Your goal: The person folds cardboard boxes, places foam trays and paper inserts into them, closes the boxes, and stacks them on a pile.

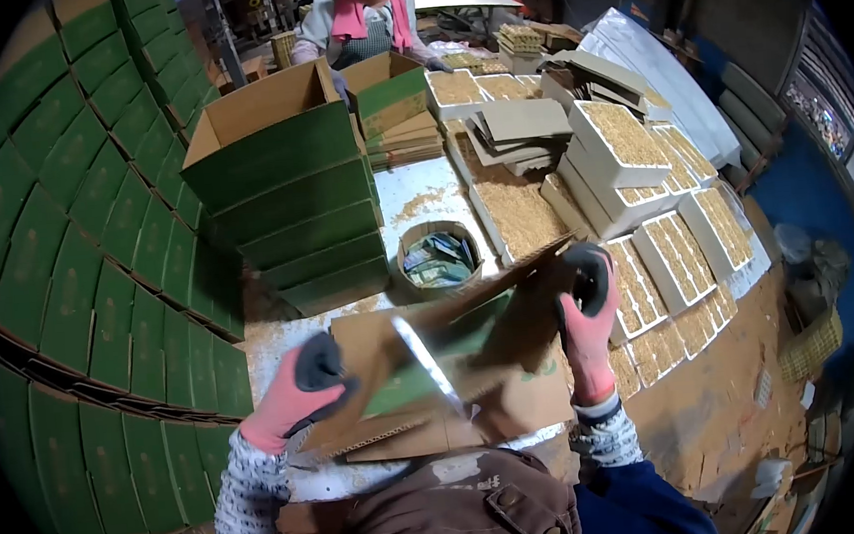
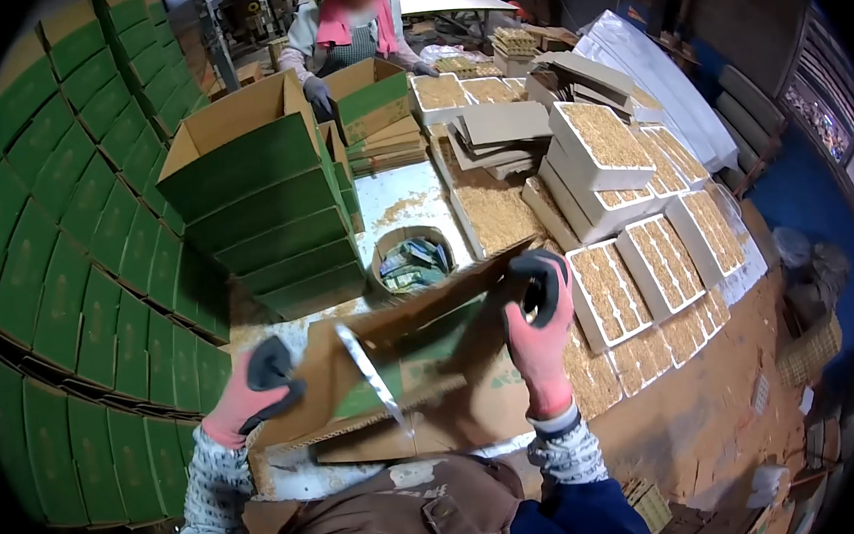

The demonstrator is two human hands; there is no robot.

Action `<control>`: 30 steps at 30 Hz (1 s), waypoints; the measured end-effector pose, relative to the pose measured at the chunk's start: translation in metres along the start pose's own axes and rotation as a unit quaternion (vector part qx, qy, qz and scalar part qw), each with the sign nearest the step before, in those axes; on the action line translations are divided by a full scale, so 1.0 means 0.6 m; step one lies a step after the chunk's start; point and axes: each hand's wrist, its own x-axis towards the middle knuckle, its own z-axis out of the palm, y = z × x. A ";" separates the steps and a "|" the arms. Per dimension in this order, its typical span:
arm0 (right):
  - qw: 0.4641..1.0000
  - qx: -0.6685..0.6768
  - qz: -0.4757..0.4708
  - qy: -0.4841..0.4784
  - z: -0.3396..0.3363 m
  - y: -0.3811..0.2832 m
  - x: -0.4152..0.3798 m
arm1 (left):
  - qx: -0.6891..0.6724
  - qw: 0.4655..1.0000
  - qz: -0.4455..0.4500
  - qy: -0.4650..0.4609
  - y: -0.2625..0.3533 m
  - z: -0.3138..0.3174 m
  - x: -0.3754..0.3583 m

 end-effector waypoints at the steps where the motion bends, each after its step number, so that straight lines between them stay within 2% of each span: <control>1: 0.997 0.049 -0.003 -0.060 -0.001 -0.020 -0.002 | -0.002 0.992 0.026 0.124 0.004 0.009 -0.002; 2: 0.988 0.098 -0.003 -0.122 0.002 -0.037 -0.003 | 0.140 0.980 0.038 0.136 0.012 -0.001 0.009; 3: 0.976 -0.036 -0.091 -0.194 0.018 -0.050 -0.005 | 0.176 0.974 0.012 0.141 0.018 0.020 0.016; 4: 0.935 -0.167 -0.174 -0.261 0.042 -0.063 -0.015 | 0.212 0.966 -0.018 0.144 0.020 0.045 0.019; 5: 0.911 -0.165 -0.172 -0.338 0.079 -0.046 -0.033 | 0.235 0.972 -0.023 0.004 -0.017 0.042 0.031; 6: 0.879 -0.163 -0.176 -0.413 0.116 -0.010 -0.048 | 0.329 0.928 -0.077 -0.155 -0.020 0.050 0.046; 8: 0.761 -0.314 -0.239 -0.515 0.144 0.046 -0.077 | 0.389 0.883 -0.009 -0.260 -0.026 0.030 0.027; 10: 0.776 -0.290 -0.236 -0.508 0.132 0.031 -0.072 | 0.200 0.865 -0.069 -0.455 0.062 0.007 0.003; 11: 0.766 -0.285 -0.224 -0.530 0.128 0.036 -0.064 | 0.203 0.867 -0.065 -0.451 0.057 0.004 0.006; 14: 0.749 -0.281 -0.226 -0.556 0.139 0.036 -0.051 | 0.236 0.961 -0.026 -0.141 0.013 -0.003 -0.021; 15: 0.766 -0.231 -0.198 -0.566 0.147 0.034 -0.039 | 0.376 0.922 0.090 -0.024 0.030 0.013 -0.014; 16: 0.767 -0.151 -0.208 -0.588 0.150 0.037 -0.027 | 0.284 0.958 0.030 -0.024 0.020 0.015 -0.010; 18: 0.767 -0.129 -0.268 -0.568 0.136 0.009 -0.024 | 0.252 0.962 0.026 -0.104 -0.034 0.011 0.014; 20: 0.777 -0.141 -0.223 -0.571 0.132 0.007 -0.018 | 0.274 0.957 0.048 -0.079 -0.046 0.012 0.003; 21: 0.820 -0.104 -0.138 -0.546 0.133 0.001 -0.014 | 0.279 0.955 0.053 -0.091 -0.077 0.015 0.003; 22: 0.851 -0.083 -0.073 -0.513 0.139 -0.005 -0.005 | 0.290 0.948 0.101 -0.086 -0.075 0.018 0.004; 23: 0.863 0.018 0.023 -0.504 0.153 -0.015 0.006 | 0.275 0.952 0.100 -0.091 -0.056 0.019 0.002; 24: 0.869 -0.148 -0.065 -0.467 0.163 -0.061 0.009 | 0.264 0.954 0.130 -0.060 -0.073 0.023 0.006; 25: 0.828 -0.260 -0.154 -0.471 0.179 -0.026 -0.001 | 0.290 0.951 0.100 -0.051 -0.051 0.023 -0.005; 26: 0.779 -0.374 -0.235 -0.444 0.197 -0.001 0.001 | 0.310 0.947 0.076 -0.033 -0.071 0.022 -0.001; 27: 0.746 -0.377 -0.239 -0.494 0.216 -0.046 0.009 | 0.315 0.947 0.048 -0.051 -0.042 0.020 -0.005; 28: 0.714 -0.383 -0.238 -0.536 0.232 -0.089 0.008 | 0.311 0.945 0.104 -0.006 -0.083 0.020 0.015; 30: 0.759 -0.277 -0.340 -0.481 0.245 -0.087 -0.001 | 0.389 0.919 0.022 -0.059 -0.030 0.016 -0.005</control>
